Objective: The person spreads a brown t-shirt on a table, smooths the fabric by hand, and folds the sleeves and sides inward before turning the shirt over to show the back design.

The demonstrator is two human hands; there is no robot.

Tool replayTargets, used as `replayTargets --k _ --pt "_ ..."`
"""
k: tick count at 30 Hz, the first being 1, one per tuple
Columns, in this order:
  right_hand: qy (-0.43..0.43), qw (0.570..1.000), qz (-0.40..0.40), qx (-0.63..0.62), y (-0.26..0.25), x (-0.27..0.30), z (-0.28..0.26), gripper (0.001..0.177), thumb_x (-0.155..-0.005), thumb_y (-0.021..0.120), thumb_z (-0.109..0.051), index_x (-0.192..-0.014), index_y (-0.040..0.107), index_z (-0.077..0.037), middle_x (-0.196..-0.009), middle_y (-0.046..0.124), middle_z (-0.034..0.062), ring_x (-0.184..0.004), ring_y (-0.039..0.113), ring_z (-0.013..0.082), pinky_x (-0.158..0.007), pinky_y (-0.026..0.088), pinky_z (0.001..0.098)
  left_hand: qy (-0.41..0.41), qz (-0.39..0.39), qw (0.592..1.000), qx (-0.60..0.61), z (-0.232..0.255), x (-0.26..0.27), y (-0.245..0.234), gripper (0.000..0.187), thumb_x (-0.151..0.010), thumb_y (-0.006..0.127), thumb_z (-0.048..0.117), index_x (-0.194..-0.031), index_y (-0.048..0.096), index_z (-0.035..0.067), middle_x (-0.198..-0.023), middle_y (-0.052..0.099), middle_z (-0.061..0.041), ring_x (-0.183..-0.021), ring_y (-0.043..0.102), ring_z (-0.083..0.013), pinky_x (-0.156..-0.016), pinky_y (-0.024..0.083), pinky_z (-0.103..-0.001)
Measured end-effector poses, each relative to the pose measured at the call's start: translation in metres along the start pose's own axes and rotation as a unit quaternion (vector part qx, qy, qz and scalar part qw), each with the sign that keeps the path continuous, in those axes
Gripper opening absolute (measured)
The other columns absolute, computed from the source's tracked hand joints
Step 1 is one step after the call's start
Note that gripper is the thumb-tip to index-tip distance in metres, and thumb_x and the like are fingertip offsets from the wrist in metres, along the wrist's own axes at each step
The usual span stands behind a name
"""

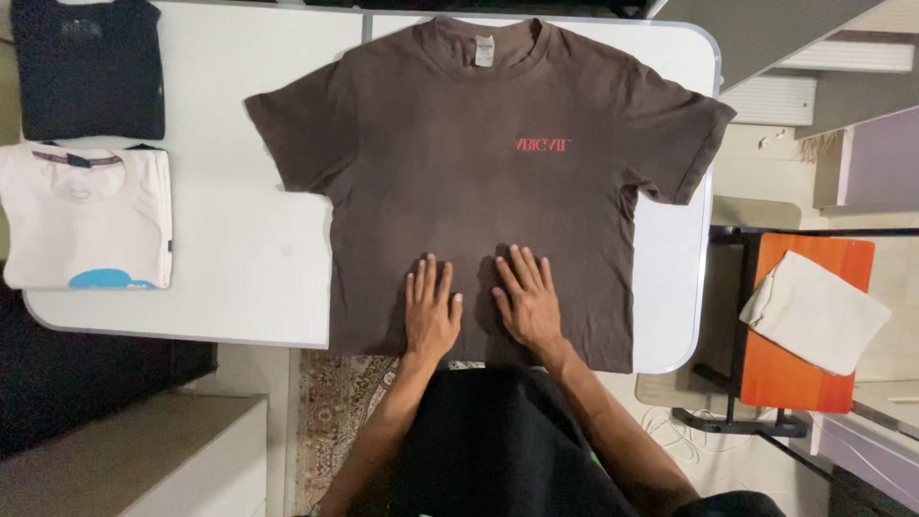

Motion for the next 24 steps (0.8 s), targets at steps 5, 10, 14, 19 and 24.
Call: replayTargets --k 5,10,14,19,24 --pt "-0.021 0.999 -0.029 0.016 -0.001 0.016 -0.003 0.055 -0.098 0.06 -0.031 -0.149 0.054 -0.011 -0.159 0.044 0.0171 -0.149 0.038 0.0357 -0.122 0.025 0.0564 0.012 -0.024 1.0 -0.001 -0.008 0.006 -0.014 0.062 -0.104 0.044 0.036 -0.159 0.037 0.01 -0.169 0.023 -0.019 -0.156 0.024 -0.0363 -0.127 0.015 -0.053" --pt "0.043 0.997 0.043 0.053 -0.014 0.051 0.035 0.055 -0.099 0.06 -0.032 -0.15 0.054 -0.012 -0.16 0.043 0.019 -0.15 0.038 0.0376 -0.124 0.026 0.057 -0.036 -0.03 0.998 -0.052 -0.063 0.032 -0.023 0.062 -0.106 0.038 0.039 -0.161 0.034 0.012 -0.17 0.019 -0.017 -0.157 0.019 -0.0335 -0.127 0.009 -0.052" --pt "0.069 0.99 0.047 0.116 -0.021 0.077 0.06 0.056 -0.101 0.061 -0.032 -0.151 0.054 -0.008 -0.161 0.043 0.0233 -0.149 0.038 0.0409 -0.121 0.024 0.0588 -0.064 -0.032 0.994 -0.08 -0.103 0.062 -0.027 0.063 -0.108 0.036 0.042 -0.163 0.029 0.012 -0.171 0.015 -0.018 -0.158 0.014 -0.0339 -0.127 0.005 -0.053" --pt "0.126 0.984 0.094 0.087 -0.026 0.117 0.071 0.053 -0.106 0.059 -0.029 -0.152 0.054 -0.005 -0.164 0.04 0.0244 -0.153 0.037 0.0436 -0.125 0.023 0.0606 -0.129 0.011 0.989 -0.069 -0.134 0.111 -0.035 0.066 -0.108 0.041 0.045 -0.162 0.028 0.008 -0.17 0.011 -0.023 -0.157 0.01 -0.0397 -0.126 0.005 -0.057" --pt "0.178 0.963 0.179 0.097 -0.017 0.175 0.091 0.05 -0.106 0.063 -0.028 -0.147 0.059 0.0 -0.159 0.044 0.0287 -0.149 0.038 0.0464 -0.123 0.025 0.0625 -0.255 0.159 0.953 0.042 -0.142 0.176 -0.023 0.058 -0.104 0.059 0.032 -0.153 0.039 0.009 -0.169 0.025 -0.021 -0.158 0.023 -0.0377 -0.128 0.017 -0.062"
Point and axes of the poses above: each hand's wrist, its own x-axis away from the middle knuckle, its own y-axis out of the palm, z = x × y, the point moved 2 cm from there along -x, towards the middle knuckle
